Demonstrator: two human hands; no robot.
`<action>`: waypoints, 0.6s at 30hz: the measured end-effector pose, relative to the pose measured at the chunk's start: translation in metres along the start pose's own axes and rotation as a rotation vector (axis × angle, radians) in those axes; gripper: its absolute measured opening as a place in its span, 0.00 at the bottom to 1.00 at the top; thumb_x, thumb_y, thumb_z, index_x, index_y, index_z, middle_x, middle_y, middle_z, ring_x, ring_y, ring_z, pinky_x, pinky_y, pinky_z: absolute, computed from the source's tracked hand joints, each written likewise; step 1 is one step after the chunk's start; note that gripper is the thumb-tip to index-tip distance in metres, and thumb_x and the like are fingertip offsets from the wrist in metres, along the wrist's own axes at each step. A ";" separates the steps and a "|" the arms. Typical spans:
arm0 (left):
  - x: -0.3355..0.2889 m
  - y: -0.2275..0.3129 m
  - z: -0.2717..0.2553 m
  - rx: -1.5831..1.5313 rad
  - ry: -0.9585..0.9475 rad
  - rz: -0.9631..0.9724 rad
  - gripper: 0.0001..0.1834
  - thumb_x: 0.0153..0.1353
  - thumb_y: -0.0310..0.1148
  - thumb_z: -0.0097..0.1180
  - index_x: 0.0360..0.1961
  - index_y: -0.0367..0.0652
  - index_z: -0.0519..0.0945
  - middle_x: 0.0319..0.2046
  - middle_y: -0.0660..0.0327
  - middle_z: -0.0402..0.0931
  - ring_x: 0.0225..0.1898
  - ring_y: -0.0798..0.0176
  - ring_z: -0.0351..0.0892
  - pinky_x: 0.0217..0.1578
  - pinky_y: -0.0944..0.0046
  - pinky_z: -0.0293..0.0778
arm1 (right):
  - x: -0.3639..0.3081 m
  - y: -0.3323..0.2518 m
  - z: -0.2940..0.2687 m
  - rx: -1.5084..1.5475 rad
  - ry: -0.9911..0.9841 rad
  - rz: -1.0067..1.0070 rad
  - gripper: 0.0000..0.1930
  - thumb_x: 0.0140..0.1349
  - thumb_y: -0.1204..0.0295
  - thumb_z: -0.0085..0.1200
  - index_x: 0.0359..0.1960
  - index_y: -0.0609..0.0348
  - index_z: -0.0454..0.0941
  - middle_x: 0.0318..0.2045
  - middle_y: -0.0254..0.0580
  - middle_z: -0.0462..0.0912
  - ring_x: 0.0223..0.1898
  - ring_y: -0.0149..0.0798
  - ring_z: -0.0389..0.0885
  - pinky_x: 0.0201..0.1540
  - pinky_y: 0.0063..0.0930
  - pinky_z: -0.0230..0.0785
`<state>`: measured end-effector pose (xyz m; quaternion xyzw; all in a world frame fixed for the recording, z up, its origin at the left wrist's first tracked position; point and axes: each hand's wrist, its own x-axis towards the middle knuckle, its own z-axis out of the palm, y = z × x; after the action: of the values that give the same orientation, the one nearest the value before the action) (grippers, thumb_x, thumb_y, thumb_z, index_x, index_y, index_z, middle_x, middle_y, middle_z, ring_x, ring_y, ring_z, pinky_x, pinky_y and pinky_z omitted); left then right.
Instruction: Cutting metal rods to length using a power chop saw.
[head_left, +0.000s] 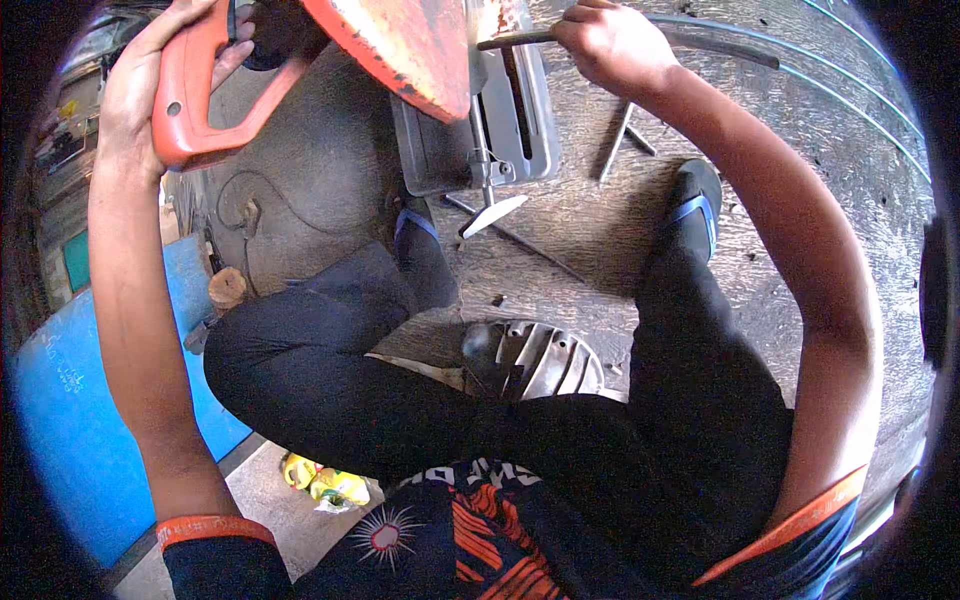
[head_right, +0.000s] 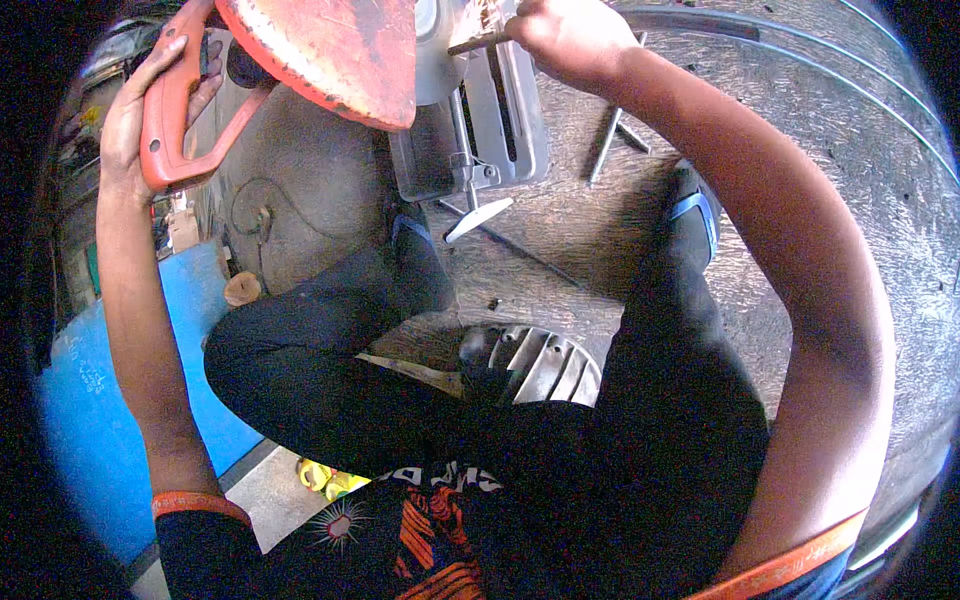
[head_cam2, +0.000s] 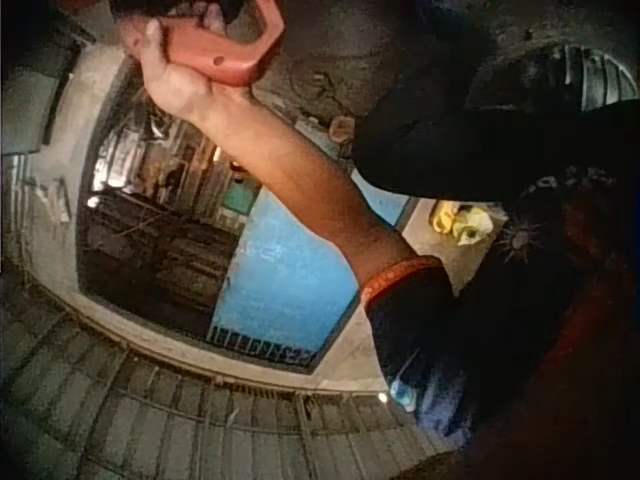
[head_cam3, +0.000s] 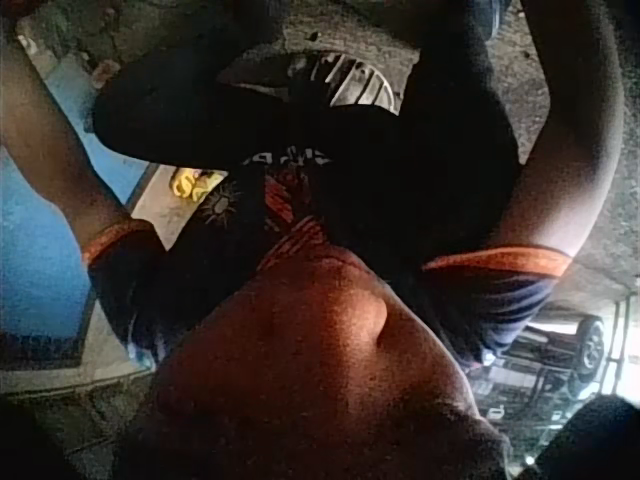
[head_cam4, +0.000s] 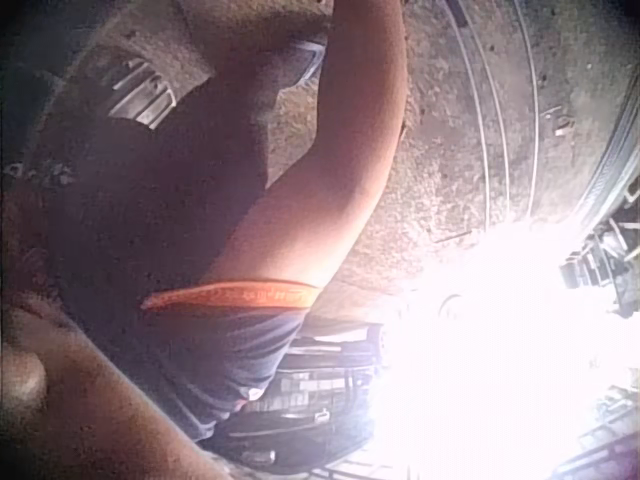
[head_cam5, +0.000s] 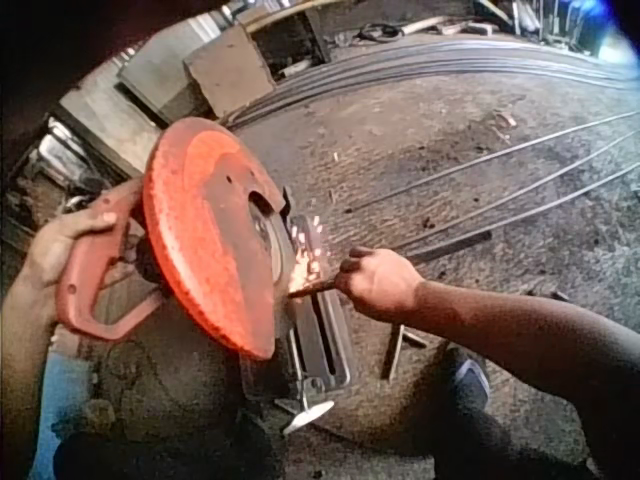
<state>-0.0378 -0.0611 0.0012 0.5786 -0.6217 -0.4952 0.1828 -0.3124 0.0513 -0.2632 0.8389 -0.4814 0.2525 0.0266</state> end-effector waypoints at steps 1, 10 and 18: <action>0.000 -0.002 0.002 -0.013 -0.004 0.007 0.26 0.59 0.38 0.57 0.56 0.39 0.67 0.46 0.59 0.74 0.43 0.66 0.75 0.49 0.65 0.73 | 0.000 -0.001 0.002 -0.012 -0.007 -0.001 0.07 0.44 0.69 0.53 0.24 0.57 0.77 0.25 0.41 0.78 0.35 0.44 0.77 0.38 0.35 0.72; 0.005 0.003 -0.009 -0.024 -0.031 -0.036 0.24 0.58 0.36 0.57 0.54 0.39 0.69 0.43 0.58 0.75 0.41 0.64 0.77 0.47 0.66 0.75 | -0.001 0.003 -0.002 0.014 0.050 -0.016 0.06 0.43 0.70 0.52 0.24 0.56 0.76 0.25 0.40 0.77 0.34 0.44 0.76 0.35 0.36 0.72; 0.002 0.005 -0.005 -0.026 -0.017 -0.044 0.23 0.59 0.36 0.56 0.53 0.38 0.69 0.42 0.58 0.75 0.41 0.64 0.77 0.47 0.65 0.75 | -0.012 0.000 0.005 0.041 0.067 0.040 0.07 0.43 0.71 0.53 0.25 0.57 0.75 0.25 0.41 0.77 0.34 0.45 0.76 0.37 0.34 0.72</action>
<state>-0.0370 -0.0660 0.0062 0.5854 -0.6039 -0.5122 0.1741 -0.3148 0.0591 -0.2730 0.8205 -0.4917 0.2908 0.0202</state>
